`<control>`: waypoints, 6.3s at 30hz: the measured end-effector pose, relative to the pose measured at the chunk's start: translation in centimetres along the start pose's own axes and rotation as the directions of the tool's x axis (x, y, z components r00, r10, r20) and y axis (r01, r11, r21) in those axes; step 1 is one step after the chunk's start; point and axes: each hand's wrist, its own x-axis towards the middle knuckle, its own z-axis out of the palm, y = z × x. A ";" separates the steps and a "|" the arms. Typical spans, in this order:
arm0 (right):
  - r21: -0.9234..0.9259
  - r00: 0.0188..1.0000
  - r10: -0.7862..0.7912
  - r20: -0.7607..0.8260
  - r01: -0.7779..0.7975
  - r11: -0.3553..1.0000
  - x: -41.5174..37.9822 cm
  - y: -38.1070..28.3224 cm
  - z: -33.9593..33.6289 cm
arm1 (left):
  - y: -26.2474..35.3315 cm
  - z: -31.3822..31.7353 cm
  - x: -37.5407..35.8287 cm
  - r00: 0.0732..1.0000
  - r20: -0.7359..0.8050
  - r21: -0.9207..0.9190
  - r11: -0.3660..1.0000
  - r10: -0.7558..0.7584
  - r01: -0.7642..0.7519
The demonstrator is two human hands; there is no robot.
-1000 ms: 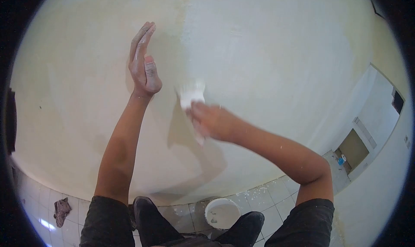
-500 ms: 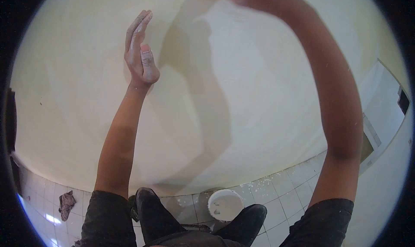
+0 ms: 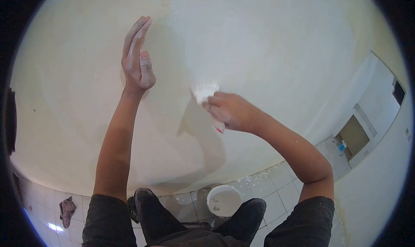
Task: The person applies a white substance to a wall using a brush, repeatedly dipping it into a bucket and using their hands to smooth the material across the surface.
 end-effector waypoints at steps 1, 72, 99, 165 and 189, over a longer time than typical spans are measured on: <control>0.042 1.000 -0.012 0.023 0.011 0.999 -0.7 0.2 0.2 | 0.1 -0.1 0.0 1.000 0.004 0.008 1.000 0.004 -0.004; 0.945 0.149 0.933 0.328 -0.060 -0.322 -8.7 -11.3 11.8 | 30.3 -8.1 -17.1 -0.306 0.857 0.344 0.016 -0.415 0.939; 0.792 0.234 0.820 0.523 -0.488 -0.366 -10.9 -3.5 5.2 | 30.5 -7.7 -15.5 -0.197 0.842 0.209 -0.032 -0.502 0.977; 0.957 0.432 0.875 0.218 -0.270 -0.105 -0.4 -10.8 4.0 | 29.4 -11.5 -14.9 0.029 0.662 0.033 0.068 -0.749 0.997; 0.736 0.491 0.552 0.673 -0.379 -0.561 -0.2 -9.4 8.3 | 28.9 -13.1 -14.9 0.023 0.640 0.008 0.036 -0.768 0.999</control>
